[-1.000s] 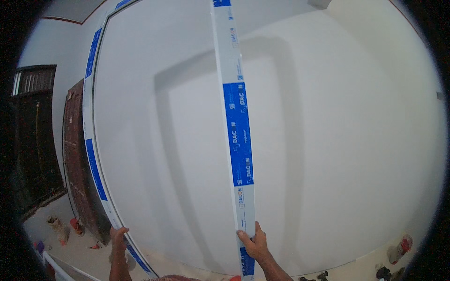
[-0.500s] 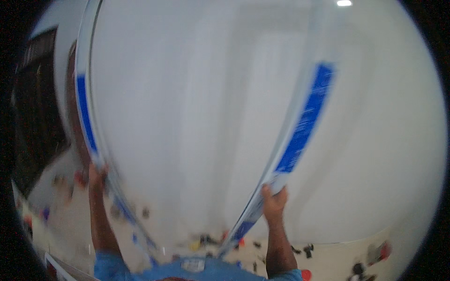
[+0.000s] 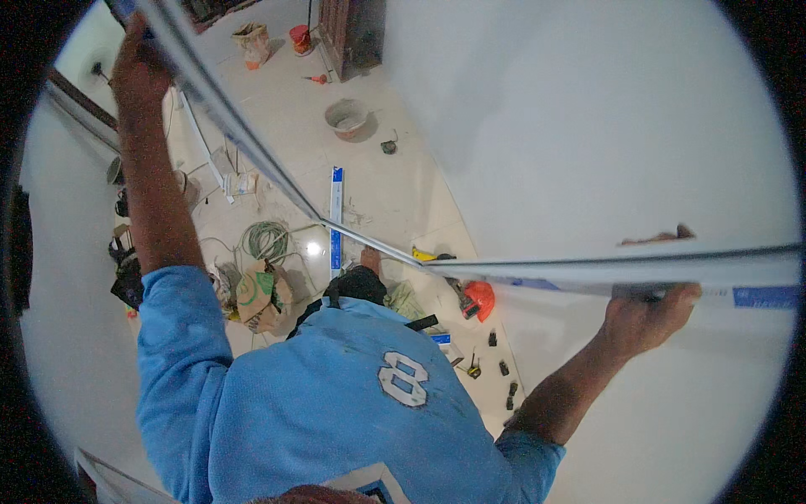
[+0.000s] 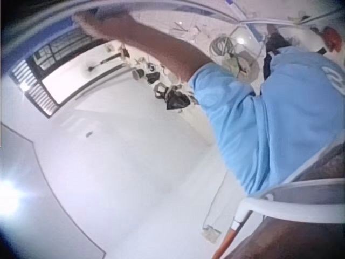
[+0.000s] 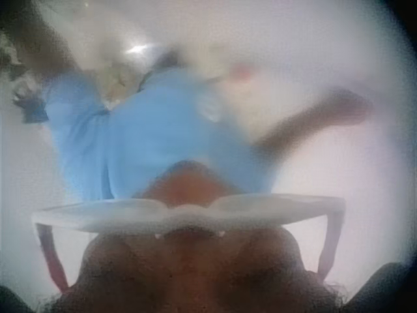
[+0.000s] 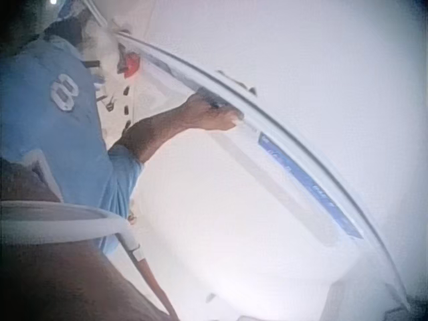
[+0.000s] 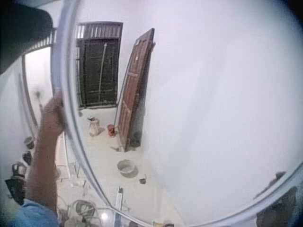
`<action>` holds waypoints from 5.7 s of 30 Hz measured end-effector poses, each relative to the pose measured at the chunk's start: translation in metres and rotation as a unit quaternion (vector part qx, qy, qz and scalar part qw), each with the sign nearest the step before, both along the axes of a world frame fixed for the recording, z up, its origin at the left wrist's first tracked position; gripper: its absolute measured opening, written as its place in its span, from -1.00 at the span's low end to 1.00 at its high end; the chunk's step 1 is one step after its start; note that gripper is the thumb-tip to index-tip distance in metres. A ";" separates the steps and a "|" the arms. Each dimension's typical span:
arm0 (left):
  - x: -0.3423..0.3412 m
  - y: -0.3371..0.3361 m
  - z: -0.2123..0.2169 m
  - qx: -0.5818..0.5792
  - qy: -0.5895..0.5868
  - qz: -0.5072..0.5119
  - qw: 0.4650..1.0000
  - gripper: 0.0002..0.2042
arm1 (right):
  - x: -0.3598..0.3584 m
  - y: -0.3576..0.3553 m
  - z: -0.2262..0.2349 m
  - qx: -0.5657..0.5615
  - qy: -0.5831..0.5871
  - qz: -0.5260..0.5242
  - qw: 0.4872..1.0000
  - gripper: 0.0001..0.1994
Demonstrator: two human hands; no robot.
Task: The person assembles an aluminum frame by inserting screws into pre-drilled holes and tightening them with a cordless drill. They also use pliers to adjust components and align the frame sections before securing them.
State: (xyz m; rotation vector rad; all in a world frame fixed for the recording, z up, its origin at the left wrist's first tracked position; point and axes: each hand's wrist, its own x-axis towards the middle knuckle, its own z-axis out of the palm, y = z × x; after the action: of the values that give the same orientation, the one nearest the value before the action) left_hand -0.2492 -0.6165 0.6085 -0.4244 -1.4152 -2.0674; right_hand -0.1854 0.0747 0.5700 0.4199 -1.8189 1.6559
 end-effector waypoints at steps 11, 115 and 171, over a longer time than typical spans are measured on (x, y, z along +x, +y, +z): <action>0.107 -0.080 -0.026 0.165 0.004 0.509 0.845 -0.23 | -0.300 -0.225 0.075 0.260 0.422 -0.047 0.867 -0.60; -0.447 0.180 -0.693 0.869 0.007 0.315 0.380 -0.10 | -0.689 -0.634 -0.071 0.629 0.249 0.717 0.170 -0.52; -0.194 0.421 -0.927 0.499 -0.576 0.617 0.198 -0.58 | -0.208 -0.396 -0.195 0.692 0.198 0.693 -0.032 -0.59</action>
State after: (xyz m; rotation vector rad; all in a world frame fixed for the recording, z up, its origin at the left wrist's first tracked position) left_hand -0.4432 -0.1960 -0.3185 2.3536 0.0370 -0.8674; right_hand -0.3933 -0.3218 0.3752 -2.0520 0.6027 0.7772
